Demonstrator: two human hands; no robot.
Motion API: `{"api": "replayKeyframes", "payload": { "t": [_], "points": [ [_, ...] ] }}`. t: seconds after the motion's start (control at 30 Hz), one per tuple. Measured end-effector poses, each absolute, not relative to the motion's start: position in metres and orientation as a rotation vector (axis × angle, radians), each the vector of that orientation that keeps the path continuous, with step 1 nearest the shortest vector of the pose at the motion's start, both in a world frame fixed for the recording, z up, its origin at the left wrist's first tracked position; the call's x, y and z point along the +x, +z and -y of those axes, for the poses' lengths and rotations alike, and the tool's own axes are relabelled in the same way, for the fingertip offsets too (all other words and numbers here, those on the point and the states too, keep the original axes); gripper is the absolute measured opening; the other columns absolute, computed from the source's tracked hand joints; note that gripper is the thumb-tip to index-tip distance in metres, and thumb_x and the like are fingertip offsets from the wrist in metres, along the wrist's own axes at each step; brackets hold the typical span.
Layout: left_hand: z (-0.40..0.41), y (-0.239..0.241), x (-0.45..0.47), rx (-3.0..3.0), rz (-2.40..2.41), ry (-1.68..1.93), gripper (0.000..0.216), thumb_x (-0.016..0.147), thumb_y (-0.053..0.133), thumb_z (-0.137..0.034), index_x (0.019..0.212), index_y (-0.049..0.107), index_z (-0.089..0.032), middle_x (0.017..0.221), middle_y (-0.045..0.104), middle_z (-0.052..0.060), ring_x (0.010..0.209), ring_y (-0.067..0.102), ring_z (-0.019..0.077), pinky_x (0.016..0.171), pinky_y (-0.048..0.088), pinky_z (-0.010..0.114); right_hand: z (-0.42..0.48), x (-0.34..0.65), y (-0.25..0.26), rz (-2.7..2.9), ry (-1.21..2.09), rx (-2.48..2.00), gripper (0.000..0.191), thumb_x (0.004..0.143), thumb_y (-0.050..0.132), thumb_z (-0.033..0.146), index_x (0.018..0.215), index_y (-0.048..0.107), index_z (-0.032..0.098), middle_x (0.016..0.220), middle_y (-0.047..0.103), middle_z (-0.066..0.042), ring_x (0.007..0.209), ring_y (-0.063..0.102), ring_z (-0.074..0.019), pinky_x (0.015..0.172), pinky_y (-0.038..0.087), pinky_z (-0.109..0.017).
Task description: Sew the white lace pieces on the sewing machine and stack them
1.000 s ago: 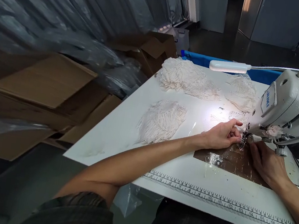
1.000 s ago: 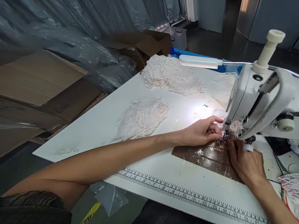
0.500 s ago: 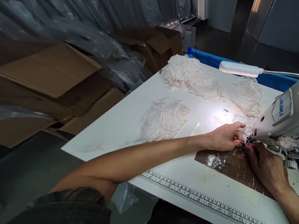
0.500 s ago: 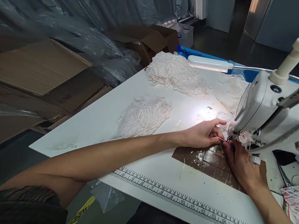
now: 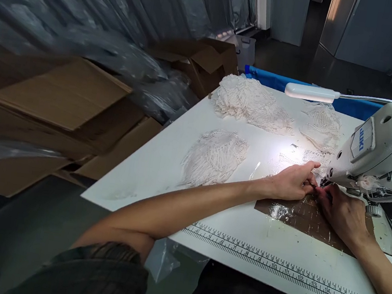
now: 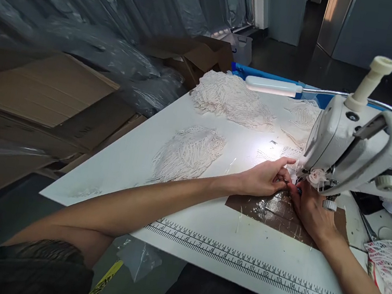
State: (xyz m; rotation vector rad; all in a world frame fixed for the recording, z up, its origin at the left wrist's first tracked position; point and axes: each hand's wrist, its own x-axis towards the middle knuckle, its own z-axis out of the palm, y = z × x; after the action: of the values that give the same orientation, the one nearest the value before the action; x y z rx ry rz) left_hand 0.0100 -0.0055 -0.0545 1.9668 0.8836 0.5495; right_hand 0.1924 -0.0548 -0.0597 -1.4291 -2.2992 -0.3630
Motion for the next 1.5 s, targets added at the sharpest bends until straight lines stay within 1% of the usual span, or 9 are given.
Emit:
{"api": "replayKeyframes", "payload": {
  "t": [0.1,0.2,0.3,0.4,0.53,0.67,0.83,1.1,1.5],
  "points": [
    [0.006,-0.051,0.007,2.042,-0.798,0.545,0.058,0.083,0.057,-0.017,0.137,0.035,-0.009,0.096,0.072,0.007,0.082,0.066,0.0147,0.077,0.052,0.030,0.065,0.193,-0.052,2.338,-0.320,-1.113,0.048,0.103,0.026,0.041,0.080,0.061,0.017,0.060,0.060,-0.003,0.053,0.054,-0.0142,0.048,0.034,-0.025],
    [0.004,-0.041,-0.002,2.340,-0.719,0.573,0.028,0.085,0.064,-0.029,0.109,0.059,-0.013,0.098,0.070,0.007,0.084,0.064,0.0155,0.075,0.051,0.029,0.077,0.204,-0.044,2.443,-0.218,-0.858,0.039,0.103,0.030,0.033,0.080,0.059,0.018,0.064,0.062,-0.001,0.056,0.056,-0.0120,0.055,0.041,-0.024],
    [-0.002,-0.034,-0.008,2.665,-0.786,0.668,0.019,0.090,0.060,-0.031,0.087,0.066,-0.013,0.093,0.067,0.007,0.084,0.062,0.0180,0.071,0.050,0.031,0.086,0.228,-0.041,2.422,-0.242,-0.888,0.035,0.103,0.033,0.029,0.083,0.059,0.018,0.063,0.062,0.000,0.053,0.056,-0.0108,0.053,0.041,-0.022],
    [-0.009,-0.037,-0.007,2.783,-0.840,0.696,0.018,0.094,0.053,-0.024,0.092,0.066,-0.012,0.092,0.067,0.008,0.081,0.061,0.0166,0.066,0.049,0.028,0.088,0.254,-0.042,2.315,-0.505,-1.161,0.033,0.101,0.037,0.030,0.084,0.062,0.016,0.065,0.062,-0.004,0.054,0.054,-0.0143,0.049,0.036,-0.026],
    [-0.007,-0.043,0.002,2.836,-0.782,0.610,0.020,0.096,0.049,-0.020,0.095,0.065,-0.010,0.096,0.067,0.009,0.082,0.062,0.0148,0.065,0.050,0.024,0.084,0.267,-0.043,2.257,-0.655,-1.440,0.040,0.097,0.036,0.040,0.092,0.067,0.014,0.099,0.064,-0.018,0.086,0.059,-0.0305,0.065,0.043,-0.038],
    [-0.001,-0.043,0.002,2.922,-0.612,0.526,0.019,0.094,0.050,-0.019,0.092,0.067,-0.011,0.095,0.068,0.009,0.082,0.063,0.0161,0.068,0.052,0.027,0.078,0.247,-0.042,2.242,-0.035,-1.502,0.033,0.092,0.038,0.033,0.081,0.065,0.018,0.082,0.064,-0.011,0.071,0.061,-0.0222,0.059,0.045,-0.032],
    [-0.002,-0.054,-0.005,2.841,-0.379,0.621,0.016,0.090,0.054,-0.019,0.095,0.068,-0.014,0.095,0.069,0.008,0.085,0.063,0.0157,0.075,0.053,0.029,0.071,0.222,-0.046,2.117,0.405,-1.600,0.030,0.085,0.043,0.031,0.091,0.068,0.016,0.082,0.067,-0.008,0.055,0.056,-0.0154,0.053,0.044,-0.028],
    [0.000,-0.066,-0.001,2.858,-0.515,0.873,0.022,0.096,0.047,-0.024,0.089,0.066,-0.016,0.091,0.070,0.007,0.084,0.064,0.0142,0.073,0.050,0.031,0.075,0.225,-0.063,2.130,0.354,-1.336,0.033,0.089,0.044,0.026,0.106,0.070,0.018,0.097,0.068,-0.008,0.069,0.060,-0.0150,0.059,0.047,-0.026],
    [0.003,-0.065,0.000,3.017,-0.438,0.621,0.027,0.100,0.038,-0.021,0.095,0.065,-0.018,0.100,0.071,0.004,0.084,0.061,0.0132,0.075,0.042,0.030,0.074,0.230,-0.066,2.344,0.266,-1.301,0.035,0.089,0.047,0.022,0.114,0.071,0.023,0.097,0.065,-0.009,0.065,0.059,-0.0137,0.058,0.049,-0.026]
  ]
}}
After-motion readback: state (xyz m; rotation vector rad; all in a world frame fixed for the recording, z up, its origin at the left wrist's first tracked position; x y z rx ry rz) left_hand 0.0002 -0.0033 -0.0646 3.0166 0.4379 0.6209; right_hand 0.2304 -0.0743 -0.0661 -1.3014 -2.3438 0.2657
